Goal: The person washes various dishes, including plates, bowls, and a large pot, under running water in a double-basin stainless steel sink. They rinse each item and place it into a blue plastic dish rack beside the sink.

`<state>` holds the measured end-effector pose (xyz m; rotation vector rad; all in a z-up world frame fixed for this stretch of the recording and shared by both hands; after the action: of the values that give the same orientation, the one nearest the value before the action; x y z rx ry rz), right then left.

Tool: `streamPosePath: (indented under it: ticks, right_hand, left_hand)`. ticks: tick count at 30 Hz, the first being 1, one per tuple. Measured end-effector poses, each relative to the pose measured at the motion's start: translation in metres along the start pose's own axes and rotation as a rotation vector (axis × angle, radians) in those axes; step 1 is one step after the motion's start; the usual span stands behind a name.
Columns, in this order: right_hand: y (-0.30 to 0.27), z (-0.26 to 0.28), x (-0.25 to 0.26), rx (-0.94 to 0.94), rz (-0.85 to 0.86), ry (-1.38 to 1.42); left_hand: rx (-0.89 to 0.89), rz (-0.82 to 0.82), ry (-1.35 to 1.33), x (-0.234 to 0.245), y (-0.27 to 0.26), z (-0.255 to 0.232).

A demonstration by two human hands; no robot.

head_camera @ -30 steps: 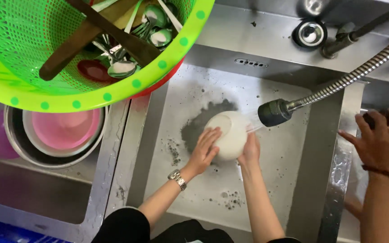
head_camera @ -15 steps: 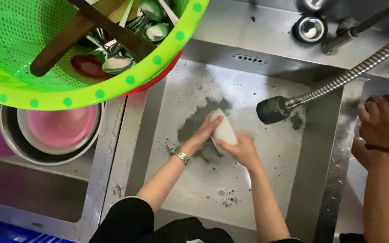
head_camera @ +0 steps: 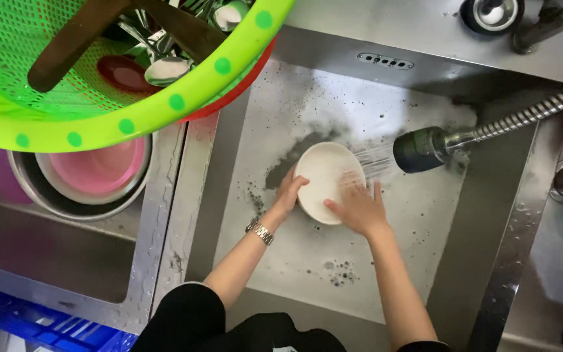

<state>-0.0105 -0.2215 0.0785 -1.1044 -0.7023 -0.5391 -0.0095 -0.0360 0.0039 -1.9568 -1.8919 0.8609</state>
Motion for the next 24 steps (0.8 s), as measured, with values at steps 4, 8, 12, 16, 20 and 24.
streamPosePath:
  ticks: [4,8,12,16,20,24]
  right_hand:
    - [0.011,0.028,0.014,-0.125,0.059,0.151]
    - [0.010,0.048,0.015,0.158,-0.022,0.503]
    - [0.002,0.008,-0.012,0.186,0.178,0.524]
    - [0.024,-0.010,-0.022,-0.102,0.064,-0.054]
    - [0.042,0.031,-0.031,-0.028,-0.168,0.279]
    - [0.017,0.044,-0.014,0.106,-0.068,0.730]
  left_hand:
    - [0.049,0.103,0.025,-0.005,-0.009,-0.008]
    - [-0.041,0.277,0.000,0.005,0.013,0.001]
    - [0.002,0.161,0.132,0.011,0.007,-0.032]
    - [0.055,0.159,0.194,0.025,0.023,-0.002]
    - [0.074,0.150,0.160,0.001,0.010,-0.007]
    - [-0.080,0.178,0.102,0.006,0.020,-0.003]
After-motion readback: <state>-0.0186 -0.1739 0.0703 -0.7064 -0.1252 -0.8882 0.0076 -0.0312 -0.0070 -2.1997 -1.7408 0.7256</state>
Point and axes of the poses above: each hand's wrist, its own y-axis towards the middle knuckle, its own x-axis out of the back of the hand, z = x × y, the point moved 1 cm from there along y, towards the middle knuckle, and after that the axes turned 5 degrees about -y, right-handed, at the moved point
